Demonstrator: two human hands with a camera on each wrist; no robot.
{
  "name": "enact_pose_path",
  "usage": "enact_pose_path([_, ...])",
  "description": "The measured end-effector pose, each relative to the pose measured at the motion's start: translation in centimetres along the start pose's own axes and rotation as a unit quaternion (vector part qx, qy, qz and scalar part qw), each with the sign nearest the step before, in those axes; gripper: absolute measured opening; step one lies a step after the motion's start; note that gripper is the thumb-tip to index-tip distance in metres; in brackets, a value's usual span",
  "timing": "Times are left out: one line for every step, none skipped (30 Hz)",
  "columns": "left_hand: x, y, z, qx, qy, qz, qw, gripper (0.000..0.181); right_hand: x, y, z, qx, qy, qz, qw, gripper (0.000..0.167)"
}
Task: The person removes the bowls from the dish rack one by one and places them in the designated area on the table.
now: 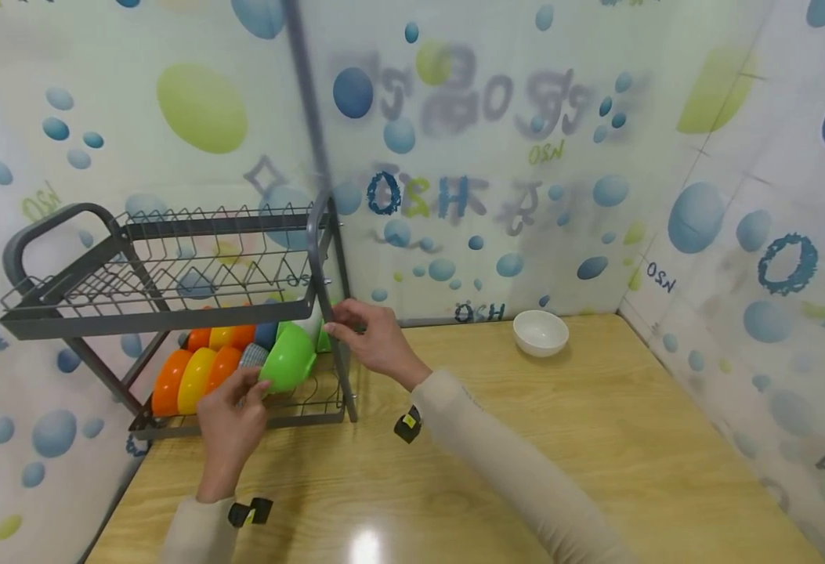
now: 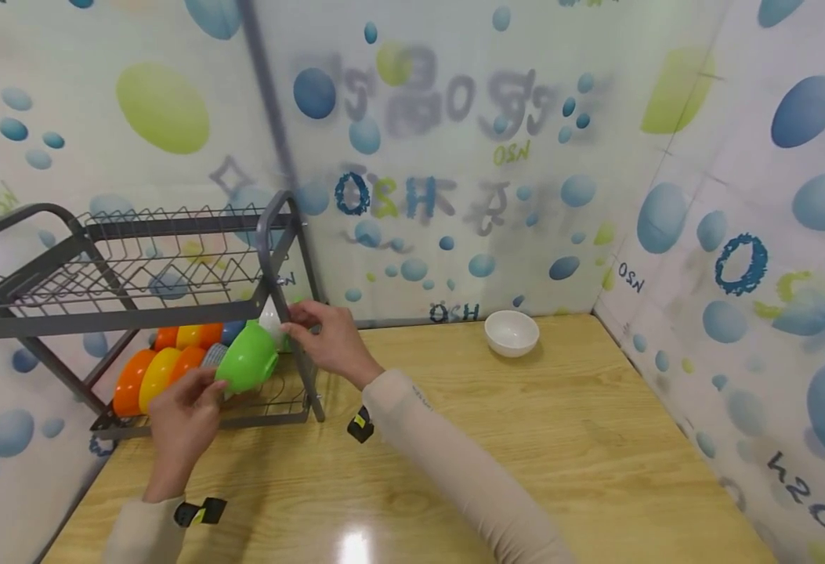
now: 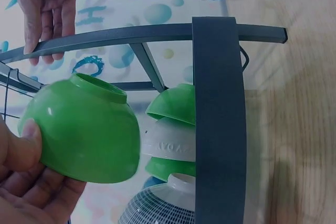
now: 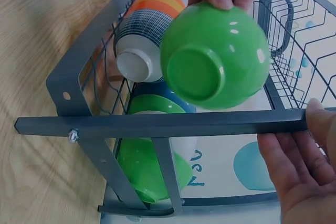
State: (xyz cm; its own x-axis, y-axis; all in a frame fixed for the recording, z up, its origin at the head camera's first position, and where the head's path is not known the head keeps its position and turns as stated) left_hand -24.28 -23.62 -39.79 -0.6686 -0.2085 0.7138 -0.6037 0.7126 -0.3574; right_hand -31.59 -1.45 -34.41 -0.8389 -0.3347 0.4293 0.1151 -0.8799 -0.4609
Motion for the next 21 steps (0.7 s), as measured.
enact_pose_path([-0.1, -0.2, -0.1, -0.007, 0.01, -0.003, 0.9999, 0.009, 0.0, 0.0, 0.1, -0.002, 0.002, 0.003, 1.0, 0.023])
enact_pose_path([-0.2, -0.4, -0.1, -0.014, 0.02, -0.007, 0.9997, 0.01, 0.1, 0.0, 0.1, -0.004, 0.004, 0.007, 1.0, 0.023])
enact_pose_path([-0.3, -0.6, -0.2, -0.018, 0.029, -0.009, 0.9994, 0.011, 0.1, 0.1, 0.1, -0.005, 0.007, 0.012, 0.9999, 0.023])
enact_pose_path([-0.5, -0.8, -0.2, -0.021, 0.036, -0.012, 0.9991, 0.012, 0.1, 0.1, 0.1, -0.007, 0.008, 0.016, 0.9998, 0.023])
enact_pose_path([-0.6, -1.0, -0.2, -0.02, 0.044, -0.014, 0.9987, 0.013, 0.1, 0.1, 0.2, -0.009, 0.009, 0.02, 0.9997, 0.023])
enact_pose_path([-0.7, -1.2, -0.2, -0.017, 0.051, -0.016, 0.9984, 0.014, 0.1, 0.1, 0.2, -0.009, 0.01, 0.025, 0.9996, 0.024])
enact_pose_path([-0.8, -1.3, -0.3, -0.013, 0.059, -0.016, 0.9981, 0.014, 0.1, 0.1, 0.2, -0.01, 0.01, 0.029, 0.9995, 0.025])
enact_pose_path([-0.9, -1.5, -0.3, -0.011, 0.07, -0.016, 0.9974, 0.015, 0.0, 0.0, 0.2, -0.007, 0.011, 0.034, 0.9993, 0.026])
enact_pose_path([-0.9, -1.6, -0.5, -0.007, 0.082, -0.015, 0.9965, 0.016, 0.0, -0.1, 0.2, -0.006, 0.011, 0.038, 0.9992, 0.027])
enact_pose_path([-1.0, -1.7, -0.6, -0.008, 0.096, -0.016, 0.9952, 0.017, -0.1, -0.2, 0.1, -0.005, 0.011, 0.041, 0.9991, 0.029])
enact_pose_path([-1.0, -1.8, -0.9, -0.006, 0.11, -0.013, 0.9938, 0.018, -0.2, -0.4, 0.2, -0.003, 0.012, 0.045, 0.9989, 0.031])
enact_pose_path([-1.0, -1.9, -1.1, -0.005, 0.125, -0.011, 0.9921, 0.019, -0.3, -0.6, 0.1, 0.0, 0.011, 0.048, 0.9988, 0.033])
enact_pose_path([-1.1, -1.9, -1.3, -0.005, 0.138, -0.007, 0.9904, 0.02, -0.4, -0.7, 0.1, 0.0, 0.011, 0.052, 0.9986, 0.035])
enact_pose_path([-1.1, -2.0, -1.5, -0.008, 0.147, -0.001, 0.9891, 0.021, -0.5, -0.9, 0.2, 0.001, 0.008, 0.056, 0.9984, 0.037])
enact_pose_path([-1.2, -2.1, -1.6, -0.011, 0.152, 0.005, 0.9882, 0.023, -0.7, -1.2, 0.3, 0.001, 0.004, 0.06, 0.9982, 0.038])
enact_pose_path([-1.2, -2.2, -1.8, -0.016, 0.157, 0.012, 0.9873, 0.025, -0.9, -1.5, 0.4, 0.0, -0.001, 0.065, 0.9979, 0.04])
enact_pose_path([-1.3, -2.2, -2.0, -0.019, 0.159, 0.02, 0.9869, 0.027, -1.1, -1.8, 0.6, -0.003, -0.008, 0.069, 0.9976, 0.042])
enact_pose_path([-1.3, -2.3, -2.2, -0.026, 0.162, 0.026, 0.9861, 0.03, -1.4, -2.1, 0.7, -0.008, -0.017, 0.073, 0.9972, 0.044])
enact_pose_path([-1.4, -2.3, -2.4, -0.035, 0.166, 0.031, 0.9849, 0.032, -1.7, -2.4, 0.9, -0.019, -0.028, 0.077, 0.9965, 0.046])
enact_pose_path([-1.4, -2.4, -2.6, -0.041, 0.174, 0.034, 0.9832, 0.034, -2.0, -2.7, 1.1, -0.028, -0.04, 0.08, 0.9956, 0.047])
enact_pose_path([-1.4, -2.4, -2.8, -0.046, 0.181, 0.038, 0.9817, 0.036, -2.3, -3.0, 1.3, -0.038, -0.052, 0.082, 0.9945, 0.049])
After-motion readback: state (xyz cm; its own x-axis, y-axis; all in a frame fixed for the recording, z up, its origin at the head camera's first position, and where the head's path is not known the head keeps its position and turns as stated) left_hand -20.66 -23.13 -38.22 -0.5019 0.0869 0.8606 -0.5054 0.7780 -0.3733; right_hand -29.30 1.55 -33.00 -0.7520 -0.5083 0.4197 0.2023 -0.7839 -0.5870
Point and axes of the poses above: each hand's wrist, its own x-axis towards the middle knuckle, its own y-axis out of the palm, z = x × y, the point moved 4 cm from there along x, towards the middle knuckle, and after that the axes turned 3 degrees about y, right-handed, at the moved point
